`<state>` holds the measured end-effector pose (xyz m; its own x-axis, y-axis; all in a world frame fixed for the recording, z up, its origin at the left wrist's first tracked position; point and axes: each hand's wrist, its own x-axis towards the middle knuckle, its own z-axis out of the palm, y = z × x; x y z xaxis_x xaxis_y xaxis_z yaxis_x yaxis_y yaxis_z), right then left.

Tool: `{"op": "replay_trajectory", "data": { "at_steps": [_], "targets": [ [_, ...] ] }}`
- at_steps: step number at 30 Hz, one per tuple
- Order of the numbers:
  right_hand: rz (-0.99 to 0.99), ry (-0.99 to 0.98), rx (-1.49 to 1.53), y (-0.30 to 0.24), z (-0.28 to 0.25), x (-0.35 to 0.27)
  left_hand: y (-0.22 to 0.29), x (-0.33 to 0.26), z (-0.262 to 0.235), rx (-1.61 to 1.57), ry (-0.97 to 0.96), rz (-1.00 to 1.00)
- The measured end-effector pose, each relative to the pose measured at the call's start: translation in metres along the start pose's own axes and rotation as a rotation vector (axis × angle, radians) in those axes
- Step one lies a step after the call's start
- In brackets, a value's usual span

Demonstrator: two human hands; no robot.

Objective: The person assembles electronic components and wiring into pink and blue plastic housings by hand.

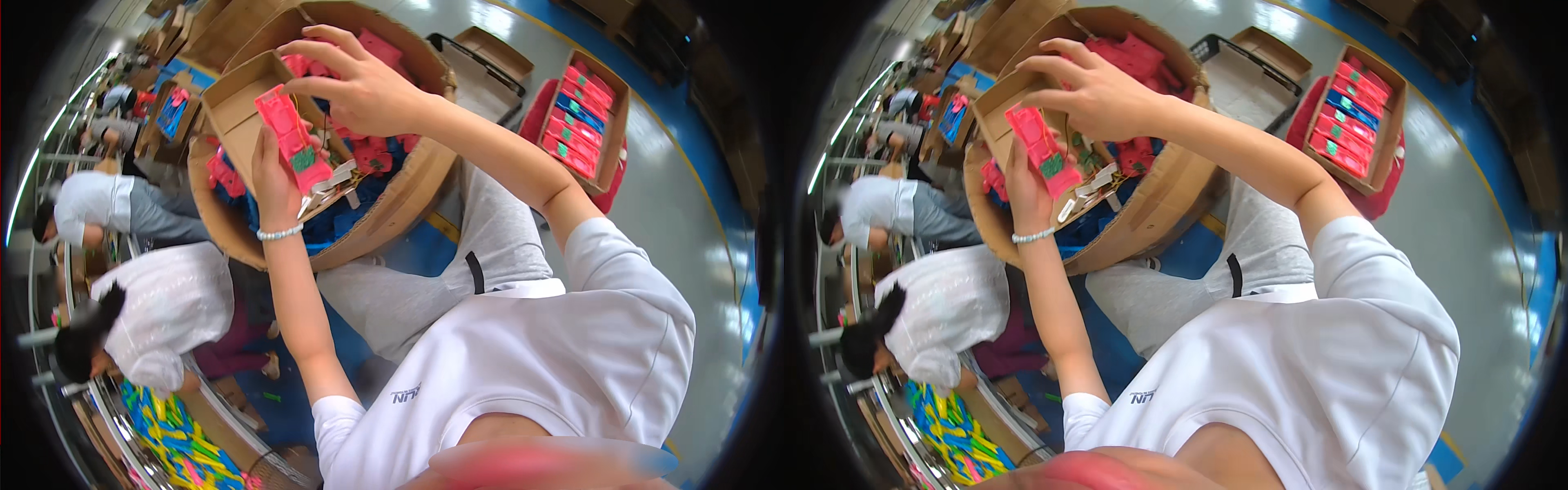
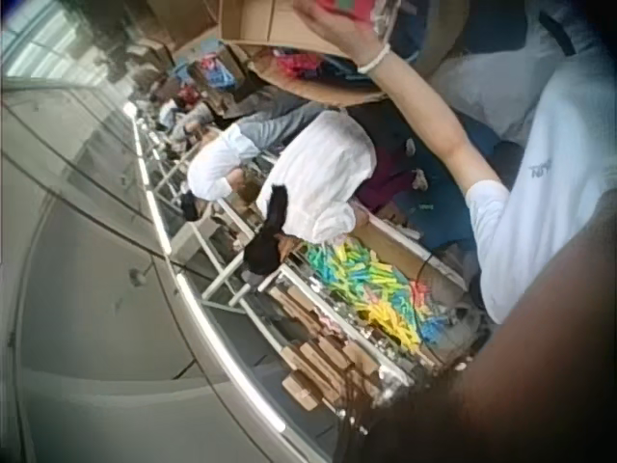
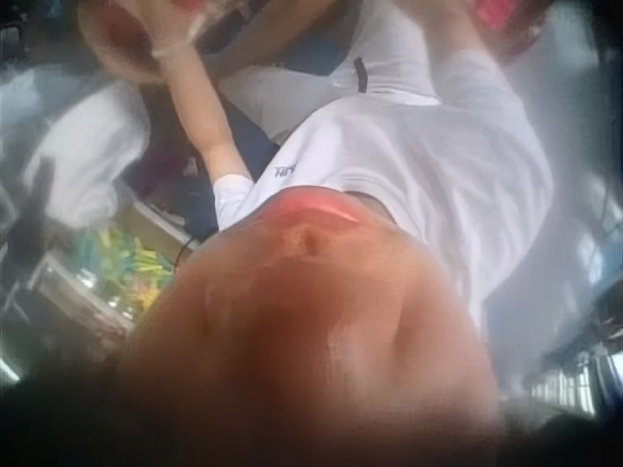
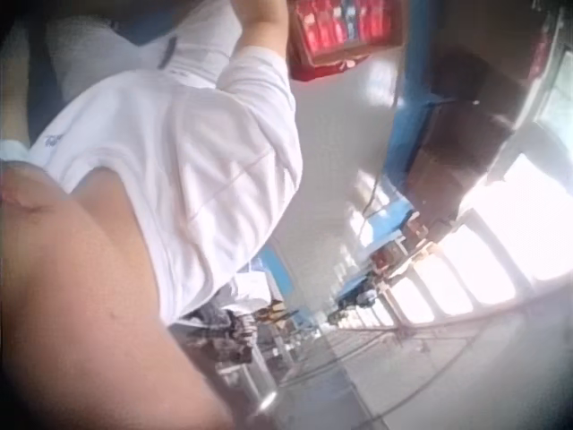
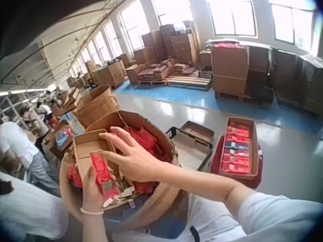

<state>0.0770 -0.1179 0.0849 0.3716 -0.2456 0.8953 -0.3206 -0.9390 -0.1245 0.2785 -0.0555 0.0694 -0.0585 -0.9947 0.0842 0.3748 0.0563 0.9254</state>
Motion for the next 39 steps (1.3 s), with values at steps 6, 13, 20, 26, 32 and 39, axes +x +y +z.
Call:
{"op": "replay_trajectory", "data": {
  "at_steps": [6, 13, 20, 26, 32, 39],
  "targets": [
    [-0.118, -0.291, -0.133, -0.027, -0.131, -0.080, -0.023, -0.026, 0.103, 0.219, -0.353, -0.357],
    [0.056, -0.506, -0.176, -0.043, -0.204, -0.159, -0.082, -0.040, 0.161, 0.134, -0.713, -0.789],
    [0.900, -0.307, -0.505, 0.059, -0.299, -0.283, -0.096, -0.049, 0.145, 0.716, -0.328, 0.089],
    [1.243, -0.274, -0.919, 0.183, -0.376, -0.394, -0.086, -0.072, 0.075, 1.165, 0.065, 0.354],
    [1.331, -0.355, -0.966, 0.269, -0.382, -0.423, -0.090, -0.093, 0.048, 1.226, 0.253, 0.229],
    [1.316, -0.633, -0.655, 0.342, -0.374, -0.488, -0.071, -0.061, 0.057, 1.292, 0.000, 0.078]
  ]
}}
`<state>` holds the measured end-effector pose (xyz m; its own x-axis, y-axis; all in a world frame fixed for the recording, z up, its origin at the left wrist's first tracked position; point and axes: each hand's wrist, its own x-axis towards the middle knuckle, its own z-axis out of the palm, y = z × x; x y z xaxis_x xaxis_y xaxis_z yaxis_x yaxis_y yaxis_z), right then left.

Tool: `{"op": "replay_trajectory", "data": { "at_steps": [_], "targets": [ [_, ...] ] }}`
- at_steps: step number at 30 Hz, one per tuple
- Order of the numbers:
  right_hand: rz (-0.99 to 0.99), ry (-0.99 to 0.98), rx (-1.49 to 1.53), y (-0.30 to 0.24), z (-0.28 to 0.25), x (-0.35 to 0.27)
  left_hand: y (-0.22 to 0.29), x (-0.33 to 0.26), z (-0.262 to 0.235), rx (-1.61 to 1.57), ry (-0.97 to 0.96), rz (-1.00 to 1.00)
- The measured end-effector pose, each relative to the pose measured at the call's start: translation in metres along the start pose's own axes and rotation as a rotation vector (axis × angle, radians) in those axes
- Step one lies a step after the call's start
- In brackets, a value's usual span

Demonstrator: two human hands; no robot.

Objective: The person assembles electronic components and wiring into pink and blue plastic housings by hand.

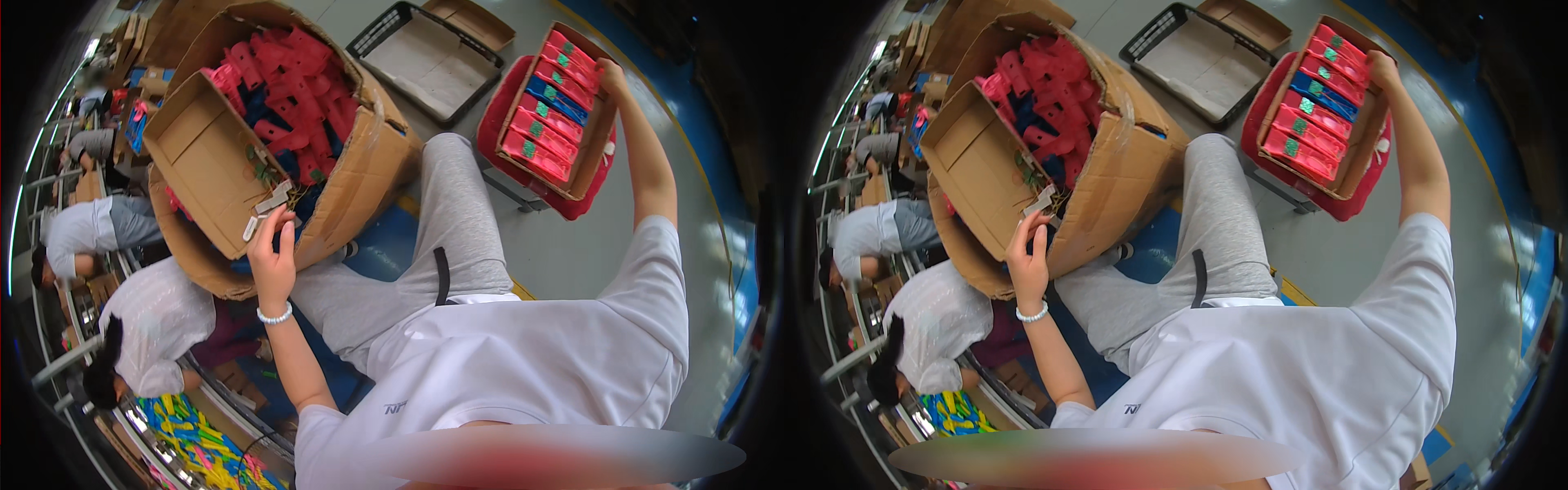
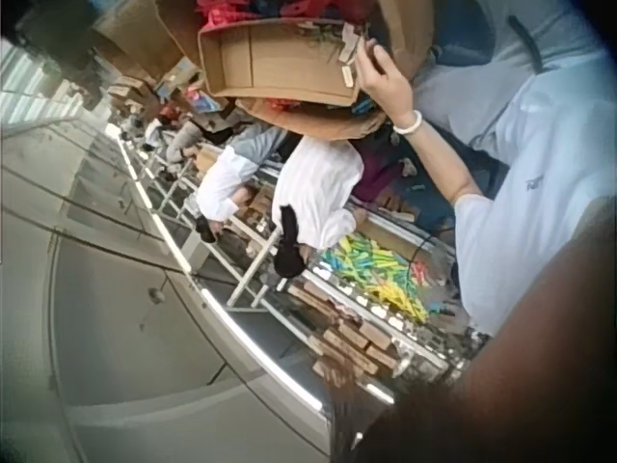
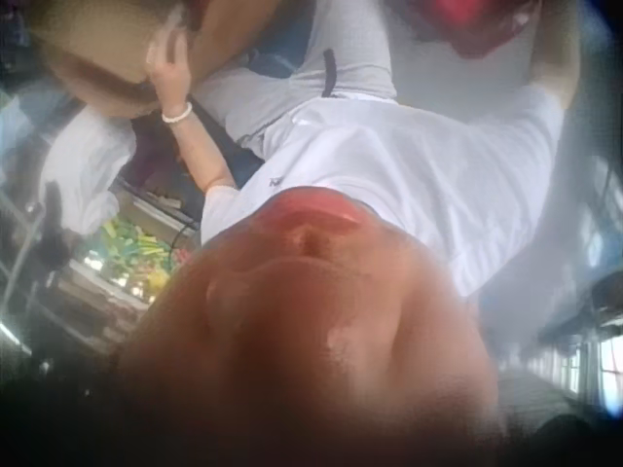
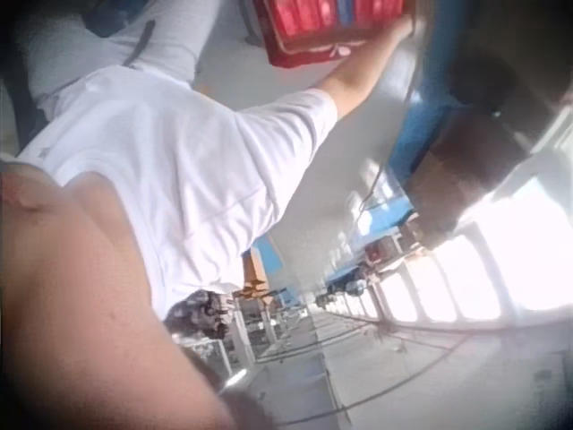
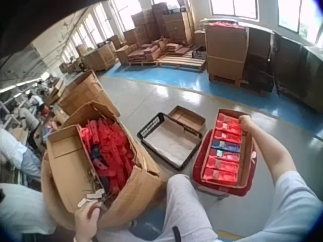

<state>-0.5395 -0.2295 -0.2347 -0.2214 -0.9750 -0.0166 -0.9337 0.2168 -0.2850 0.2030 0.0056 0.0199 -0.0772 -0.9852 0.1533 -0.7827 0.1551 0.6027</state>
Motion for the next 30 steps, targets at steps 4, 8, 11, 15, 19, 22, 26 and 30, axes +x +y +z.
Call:
{"op": "replay_trajectory", "data": {
  "at_steps": [4, 8, 11, 15, 19, 22, 26, 30],
  "targets": [
    [-0.036, -0.183, 0.240, 0.071, 0.009, 0.003, 0.006, 0.064, 0.003, -0.069, -0.202, 0.050],
    [-0.025, -0.112, 0.483, 0.076, 0.025, 0.008, -0.042, 0.148, 0.033, -0.039, -0.248, -0.016],
    [-0.048, 0.140, 0.231, 0.026, 0.022, 0.000, -0.096, 0.216, 0.076, 0.224, -0.230, -0.188],
    [-0.096, 0.202, 0.228, -0.022, -0.021, -0.027, -0.147, 0.253, 0.147, 0.227, -0.022, -0.376],
    [-0.082, 0.153, 0.334, -0.074, -0.073, -0.063, -0.161, 0.262, 0.184, 0.305, 0.013, -0.327],
    [-0.152, 0.180, 0.388, -0.117, -0.090, -0.062, -0.183, 0.274, 0.182, 0.348, -0.018, -0.327],
    [-0.297, 0.261, 0.350, -0.207, -0.108, -0.069, -0.194, 0.263, 0.156, 0.192, 0.039, -0.353],
    [-0.266, 0.346, 0.302, -0.297, -0.154, -0.114, -0.131, 0.246, 0.120, 0.153, -0.064, -0.137]
  ]
}}
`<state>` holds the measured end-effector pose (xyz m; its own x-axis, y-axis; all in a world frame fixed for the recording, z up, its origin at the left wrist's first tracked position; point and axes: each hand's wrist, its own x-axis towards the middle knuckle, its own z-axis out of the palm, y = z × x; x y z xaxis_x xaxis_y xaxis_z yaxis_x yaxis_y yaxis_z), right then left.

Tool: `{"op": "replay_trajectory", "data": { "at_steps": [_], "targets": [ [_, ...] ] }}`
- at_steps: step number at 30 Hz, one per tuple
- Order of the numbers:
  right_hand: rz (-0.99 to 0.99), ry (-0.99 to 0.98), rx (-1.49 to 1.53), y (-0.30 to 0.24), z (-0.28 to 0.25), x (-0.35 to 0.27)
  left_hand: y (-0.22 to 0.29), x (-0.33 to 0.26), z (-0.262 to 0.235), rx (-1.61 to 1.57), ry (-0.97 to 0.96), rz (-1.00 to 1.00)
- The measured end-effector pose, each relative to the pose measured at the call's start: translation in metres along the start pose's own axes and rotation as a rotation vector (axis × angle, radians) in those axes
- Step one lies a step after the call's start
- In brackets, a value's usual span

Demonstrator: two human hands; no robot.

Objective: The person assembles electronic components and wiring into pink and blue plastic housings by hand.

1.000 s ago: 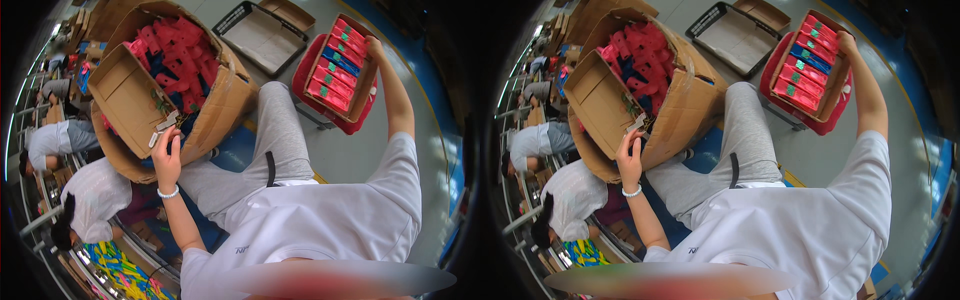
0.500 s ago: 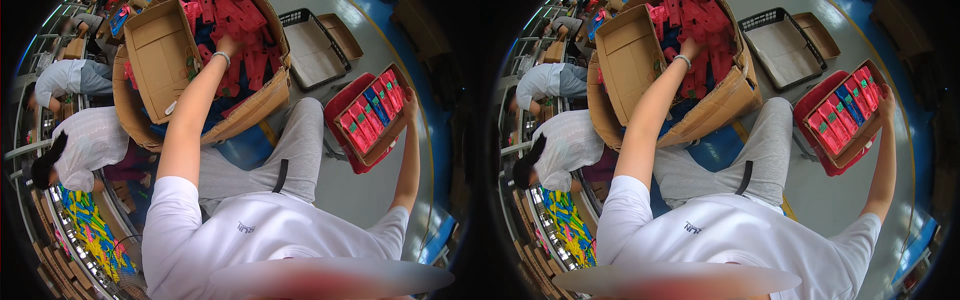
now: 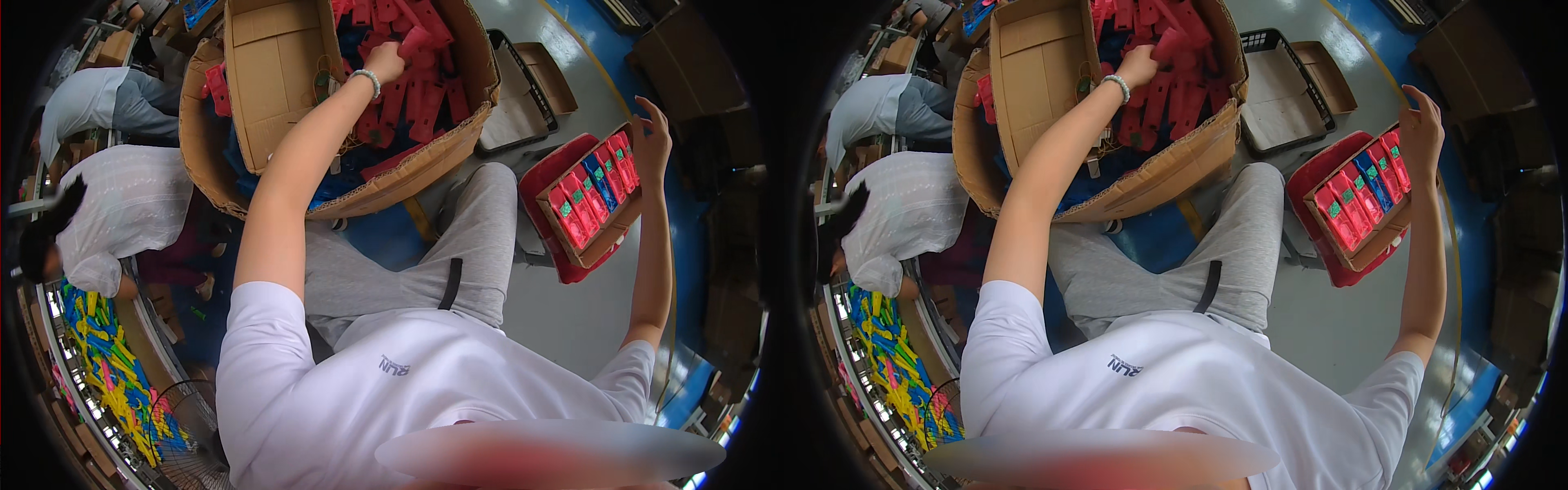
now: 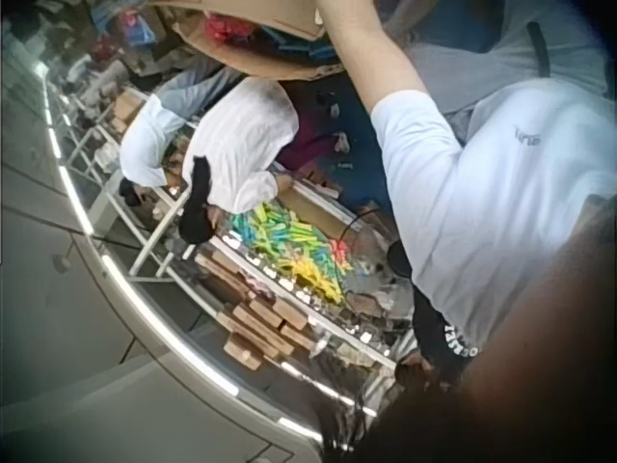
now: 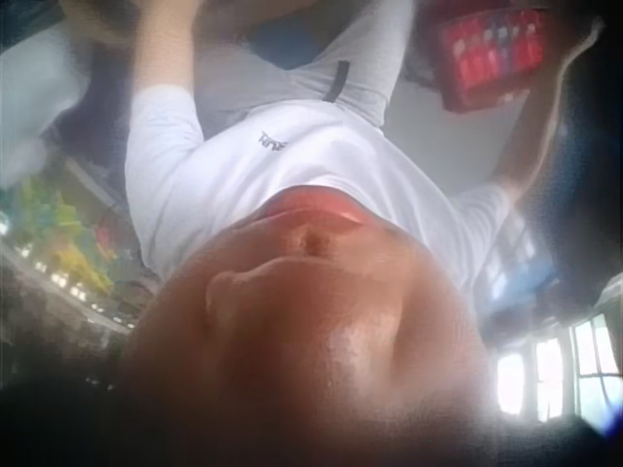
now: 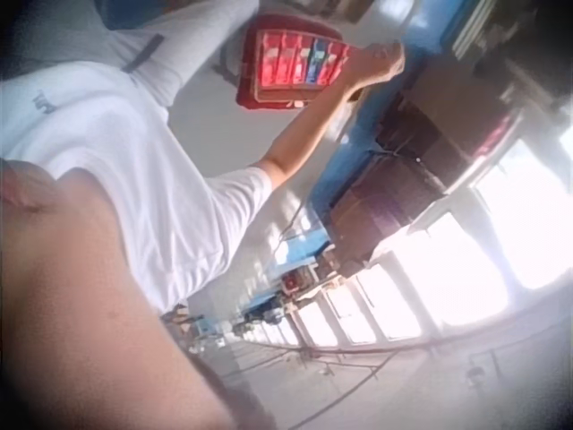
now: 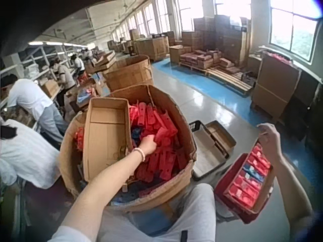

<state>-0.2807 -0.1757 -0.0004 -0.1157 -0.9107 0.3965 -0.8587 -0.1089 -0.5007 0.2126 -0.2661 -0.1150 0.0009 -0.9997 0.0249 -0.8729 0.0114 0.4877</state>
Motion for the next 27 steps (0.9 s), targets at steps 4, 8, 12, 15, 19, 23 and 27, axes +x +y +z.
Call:
{"op": "replay_trajectory", "data": {
  "at_steps": [4, 8, 12, 15, 19, 23, 27],
  "targets": [
    [-0.263, -0.277, 0.560, -0.105, 0.029, 0.013, 0.034, -0.063, -0.075, 0.081, 0.367, 0.638],
    [0.024, -0.772, 1.016, -0.255, 0.060, -0.009, 0.052, -0.121, -0.163, 0.480, 0.762, 0.998],
    [-0.147, -1.258, 0.987, -0.317, 0.122, -0.004, 0.041, -0.158, -0.210, 0.575, 0.791, 0.910],
    [-0.233, -1.156, 1.080, -0.359, 0.166, -0.019, 0.024, -0.178, -0.214, 0.203, 0.965, 0.546],
    [-0.096, -1.128, 1.275, -0.420, 0.204, -0.050, -0.028, -0.168, -0.212, -1.855, 0.235, 0.444],
    [-0.314, -1.236, 1.216, -0.448, 0.242, -0.064, -0.072, -0.163, -0.200, -1.467, 0.695, 0.107],
    [-0.752, -0.712, 0.436, -0.403, 0.331, -0.023, -0.078, -0.162, -0.194, -1.666, 0.857, 0.056]
  ]
}}
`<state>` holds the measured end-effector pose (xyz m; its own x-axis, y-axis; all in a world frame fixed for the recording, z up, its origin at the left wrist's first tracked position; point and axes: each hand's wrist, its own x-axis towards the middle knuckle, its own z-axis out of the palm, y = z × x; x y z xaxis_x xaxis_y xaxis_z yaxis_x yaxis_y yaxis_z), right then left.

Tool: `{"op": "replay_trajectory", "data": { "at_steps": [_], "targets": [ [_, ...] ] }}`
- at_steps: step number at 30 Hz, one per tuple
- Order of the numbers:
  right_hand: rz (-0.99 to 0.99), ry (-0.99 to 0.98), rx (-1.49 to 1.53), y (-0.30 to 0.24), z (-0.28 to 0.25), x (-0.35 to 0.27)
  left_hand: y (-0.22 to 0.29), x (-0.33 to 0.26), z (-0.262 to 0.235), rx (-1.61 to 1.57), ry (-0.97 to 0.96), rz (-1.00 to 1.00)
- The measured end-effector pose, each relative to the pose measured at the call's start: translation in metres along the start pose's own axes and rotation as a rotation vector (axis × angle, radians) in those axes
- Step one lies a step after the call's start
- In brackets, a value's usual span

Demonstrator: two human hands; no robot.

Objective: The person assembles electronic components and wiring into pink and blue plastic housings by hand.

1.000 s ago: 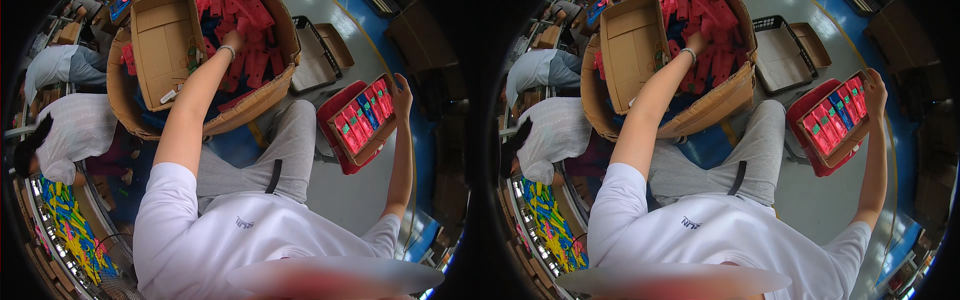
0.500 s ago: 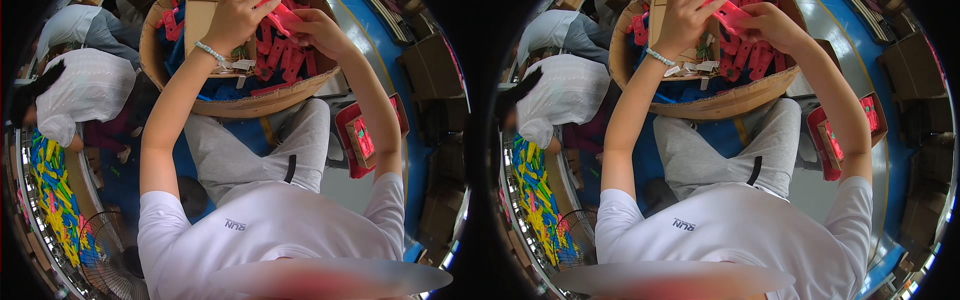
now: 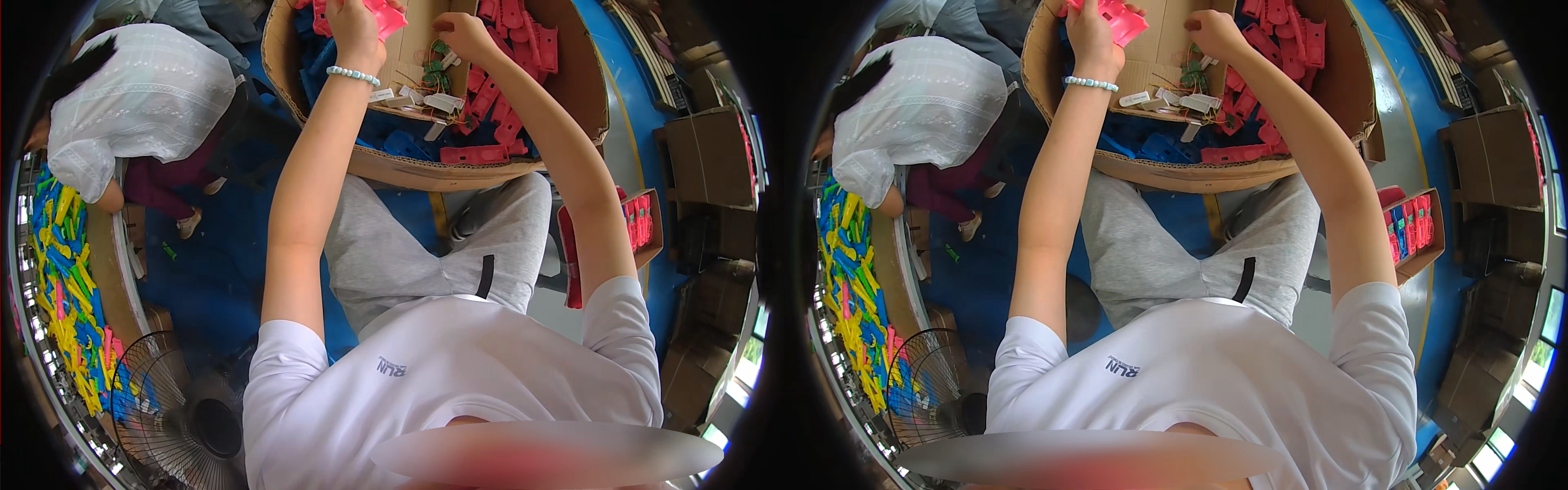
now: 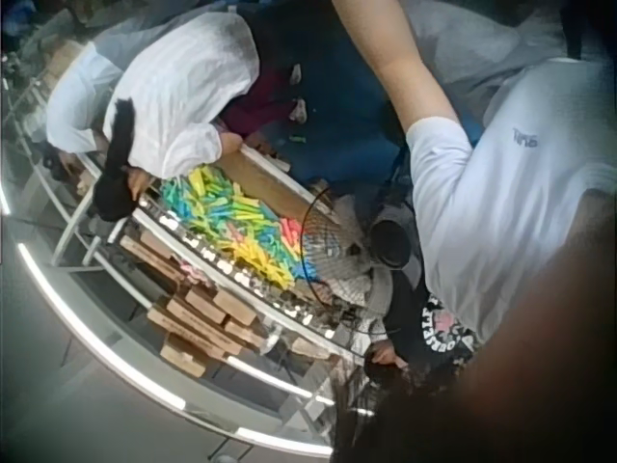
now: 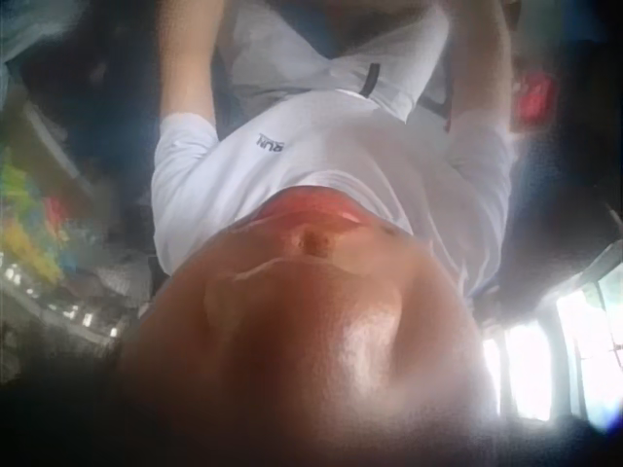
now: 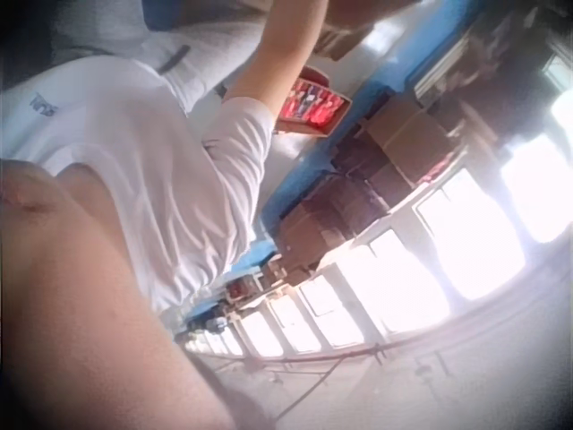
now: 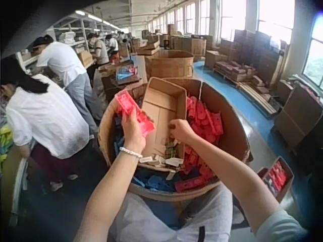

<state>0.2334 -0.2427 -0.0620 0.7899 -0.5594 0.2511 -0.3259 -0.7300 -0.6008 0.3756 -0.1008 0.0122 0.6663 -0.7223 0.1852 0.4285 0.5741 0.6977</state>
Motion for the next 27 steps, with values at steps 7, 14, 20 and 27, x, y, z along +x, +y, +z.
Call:
{"op": "replay_trajectory", "data": {
  "at_steps": [7, 14, 20, 27],
  "targets": [
    [0.014, -0.102, -0.658, 0.029, 0.042, 0.003, -0.020, -0.004, -0.020, 0.021, 0.091, -0.088],
    [0.020, 0.001, -0.438, 0.020, 0.031, -0.006, -0.019, -0.005, -0.018, 0.079, 0.154, -0.105],
    [-0.124, 0.285, 0.061, -0.015, 0.000, -0.007, -0.011, -0.013, -0.020, 0.348, -0.036, -0.043],
    [-0.147, 0.360, 0.349, -0.045, -0.017, -0.009, -0.016, -0.012, -0.014, 0.585, -0.247, 0.139]
  ]
}}
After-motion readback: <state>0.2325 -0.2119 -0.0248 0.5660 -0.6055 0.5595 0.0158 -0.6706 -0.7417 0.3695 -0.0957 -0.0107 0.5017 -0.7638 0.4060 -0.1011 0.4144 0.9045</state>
